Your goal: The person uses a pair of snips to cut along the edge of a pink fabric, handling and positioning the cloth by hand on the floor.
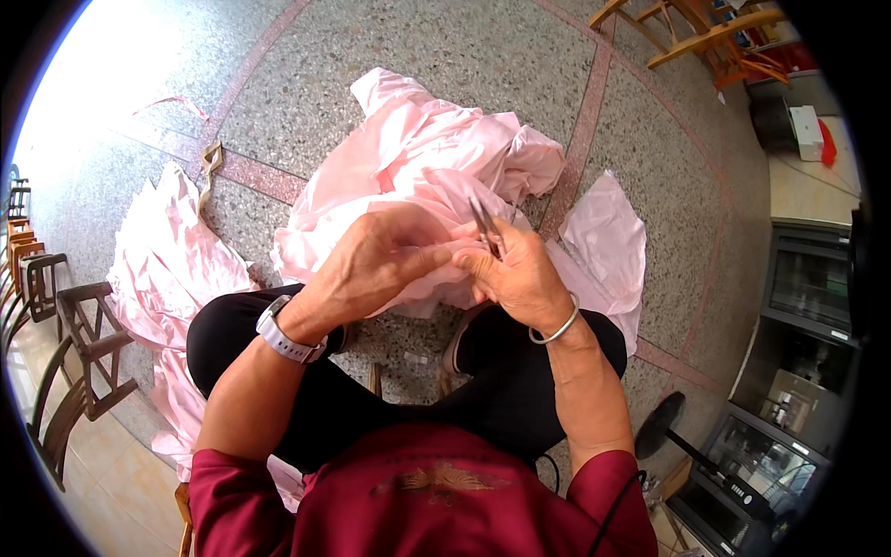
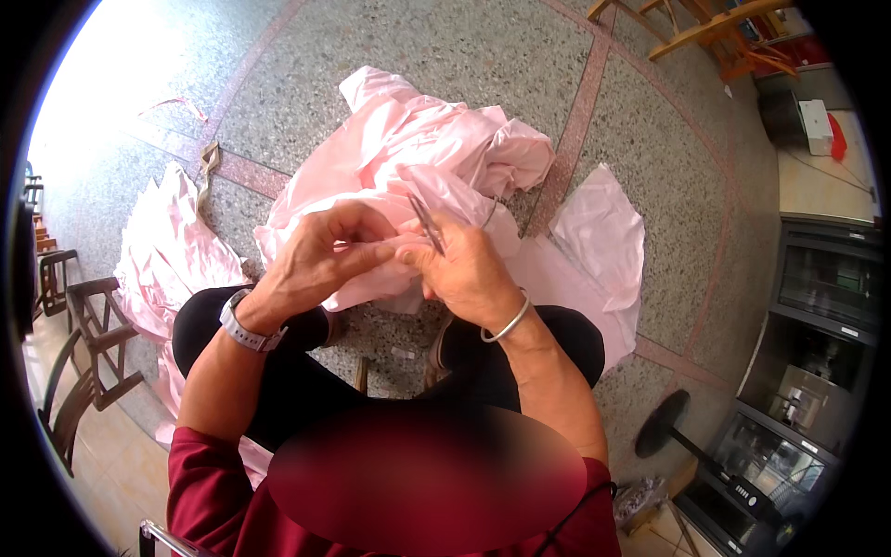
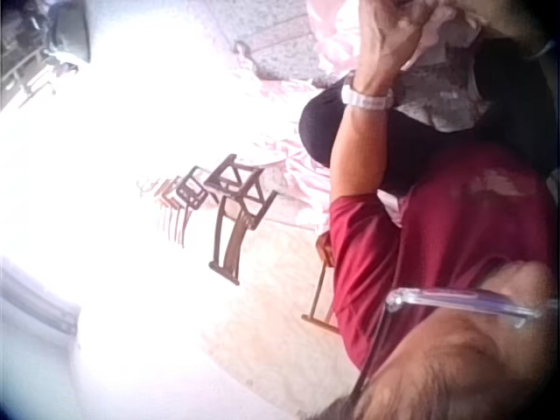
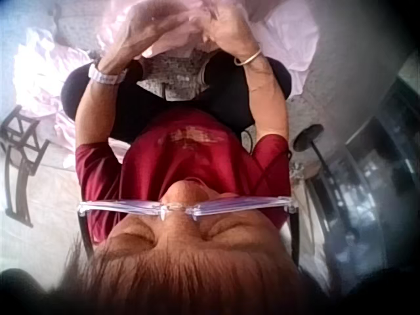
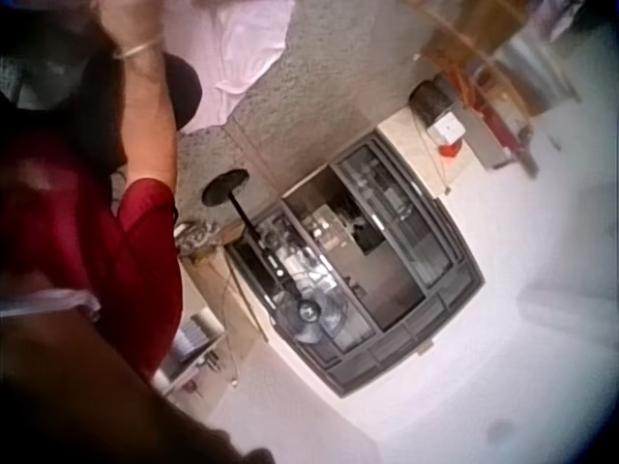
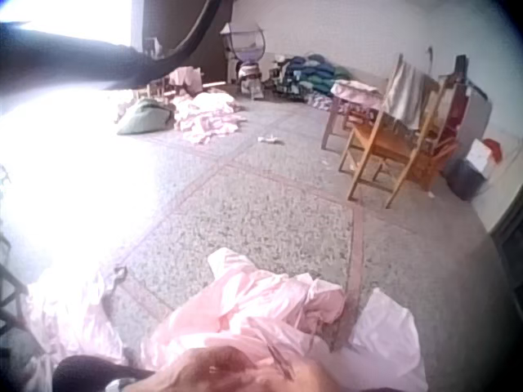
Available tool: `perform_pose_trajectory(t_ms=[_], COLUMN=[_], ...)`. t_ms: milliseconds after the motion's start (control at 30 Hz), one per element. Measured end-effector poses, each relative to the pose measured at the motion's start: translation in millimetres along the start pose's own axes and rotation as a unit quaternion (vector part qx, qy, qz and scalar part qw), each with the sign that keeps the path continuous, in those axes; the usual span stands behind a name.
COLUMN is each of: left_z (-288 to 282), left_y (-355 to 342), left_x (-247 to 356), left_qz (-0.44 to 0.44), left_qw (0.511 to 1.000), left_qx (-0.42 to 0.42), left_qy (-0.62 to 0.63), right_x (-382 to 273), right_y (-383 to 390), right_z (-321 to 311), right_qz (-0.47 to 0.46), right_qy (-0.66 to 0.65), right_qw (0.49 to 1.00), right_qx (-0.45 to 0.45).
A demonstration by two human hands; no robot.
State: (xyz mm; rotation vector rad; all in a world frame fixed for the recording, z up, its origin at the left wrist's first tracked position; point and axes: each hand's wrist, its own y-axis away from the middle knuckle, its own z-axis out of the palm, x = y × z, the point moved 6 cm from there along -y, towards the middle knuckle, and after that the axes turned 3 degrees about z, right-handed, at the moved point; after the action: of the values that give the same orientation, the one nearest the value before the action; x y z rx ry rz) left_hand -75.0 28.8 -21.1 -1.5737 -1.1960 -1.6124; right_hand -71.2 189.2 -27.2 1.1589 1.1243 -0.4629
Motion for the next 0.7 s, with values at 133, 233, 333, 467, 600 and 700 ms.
perform_pose_trajectory(t_ms=[133, 233, 333, 467, 600, 700], left_z=[-39, -40, -27, -22, -15, -13], left_y=[9, 14, 19, 25, 25, 21], left_x=[-2, -7, -3, 8, 10, 3], left_qz=[0.044, -0.007, 0.014, 0.030, 0.093, 0.105], left_qw=[0.975, 0.981, 0.982, 0.979, 0.959, 0.950], left_qx=[0.202, 0.179, 0.139, 0.130, 0.150, 0.158], left_qy=[-0.085, -0.069, -0.129, -0.153, -0.221, -0.249], right_x=[1, 2, 2, 3, 2, -1], right_y=[-2, -2, -1, -1, -2, -1], right_z=[-16, -30, -34, -35, -35, -35], right_qz=[-0.073, -0.097, -0.096, -0.097, -0.109, -0.107], right_qy=[0.018, -0.029, -0.053, -0.052, -0.053, -0.059], right_qw=[0.996, 0.994, 0.992, 0.992, 0.990, 0.989], right_qx=[0.042, 0.043, 0.063, 0.062, 0.074, 0.079])
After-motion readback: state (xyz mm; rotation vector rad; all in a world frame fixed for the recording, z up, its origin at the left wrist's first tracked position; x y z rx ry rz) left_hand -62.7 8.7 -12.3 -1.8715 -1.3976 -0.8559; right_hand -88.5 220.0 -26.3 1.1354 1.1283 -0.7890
